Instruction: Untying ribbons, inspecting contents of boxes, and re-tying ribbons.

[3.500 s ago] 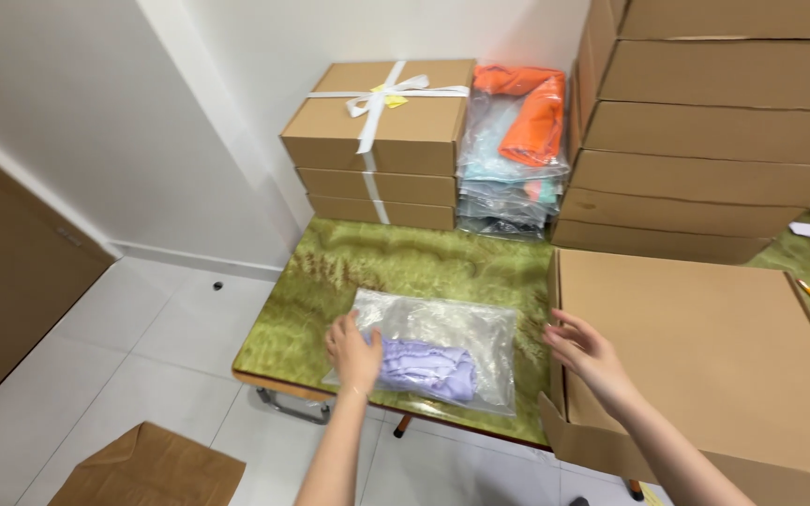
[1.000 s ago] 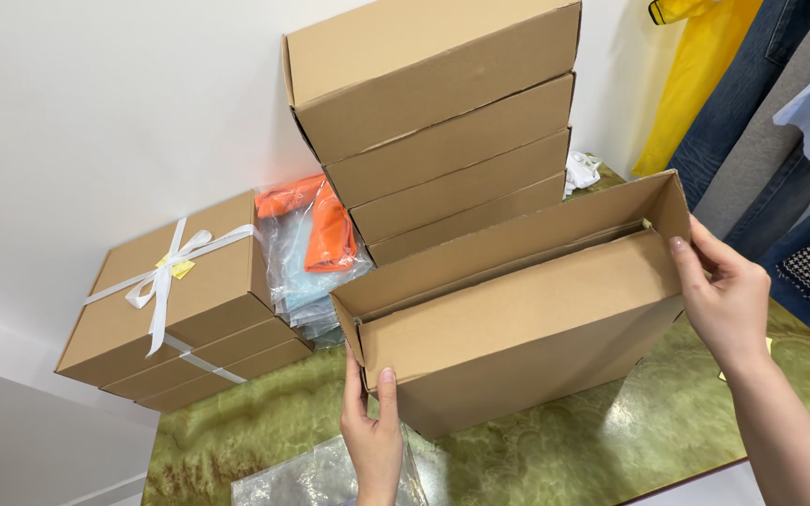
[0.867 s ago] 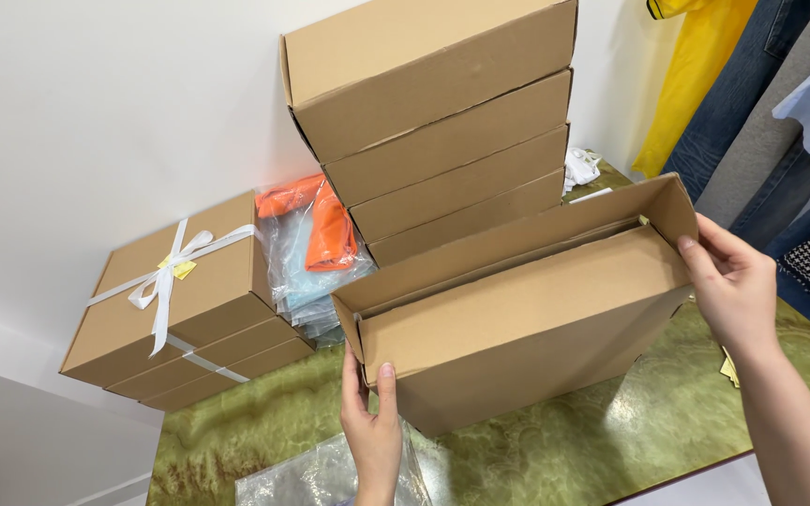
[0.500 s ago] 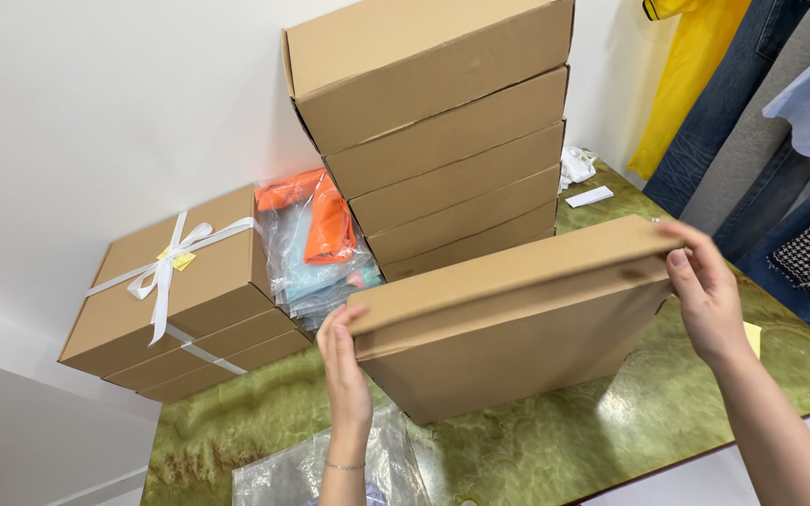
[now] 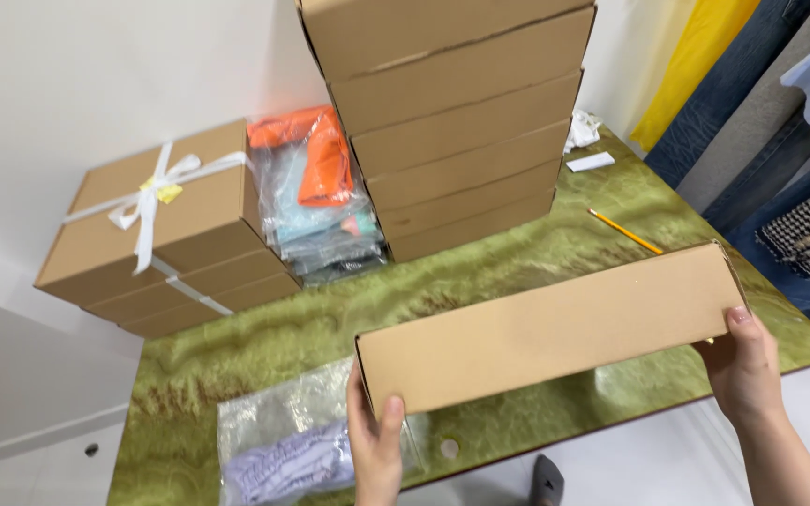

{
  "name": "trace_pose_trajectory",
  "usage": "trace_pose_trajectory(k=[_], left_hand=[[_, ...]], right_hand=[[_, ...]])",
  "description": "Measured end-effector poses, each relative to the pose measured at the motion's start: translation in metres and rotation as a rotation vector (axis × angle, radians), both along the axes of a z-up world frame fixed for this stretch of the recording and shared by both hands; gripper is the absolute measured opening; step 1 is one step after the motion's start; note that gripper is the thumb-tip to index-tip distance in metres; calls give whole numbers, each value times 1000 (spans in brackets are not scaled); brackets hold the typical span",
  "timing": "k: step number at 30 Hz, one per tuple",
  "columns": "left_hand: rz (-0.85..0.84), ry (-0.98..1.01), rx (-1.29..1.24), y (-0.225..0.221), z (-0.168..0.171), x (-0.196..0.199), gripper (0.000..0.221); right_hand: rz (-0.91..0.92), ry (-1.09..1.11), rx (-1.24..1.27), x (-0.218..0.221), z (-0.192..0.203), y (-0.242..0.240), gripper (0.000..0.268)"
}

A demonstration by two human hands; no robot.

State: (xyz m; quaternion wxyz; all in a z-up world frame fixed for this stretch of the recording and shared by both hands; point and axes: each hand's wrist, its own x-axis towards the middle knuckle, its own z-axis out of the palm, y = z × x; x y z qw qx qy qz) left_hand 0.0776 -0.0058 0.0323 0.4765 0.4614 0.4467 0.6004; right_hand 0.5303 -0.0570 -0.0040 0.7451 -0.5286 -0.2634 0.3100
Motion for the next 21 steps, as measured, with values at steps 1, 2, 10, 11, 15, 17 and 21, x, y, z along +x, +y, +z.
trace_pose_trajectory(k=[1,2,10,11,15,17,21], left_hand=[[1,-5,-12,-12,-1,1,90],[-56,6,-79,-23,-2,1,96],[-177,-3,-644,-25,-25,-5,82],[-222,37,-694,-21,-26,-8,80],[-251,-20,-798,-4,-60,-17,79],[-232,-47,-777,-9,-52,-16,80],[-148,-65,-653,-14,-51,-18,74]], right_hand=[[1,-5,-12,4,-8,-6,50],[29,44,-81,7,-17,-12,49],[105,225,-470,-34,-32,-14,70],[109,258,-512,-40,-40,-12,66],[58,347,-611,-58,-74,-9,62],[51,320,-562,-60,-79,-16,59],[87,313,-359,-39,-102,-17,42]])
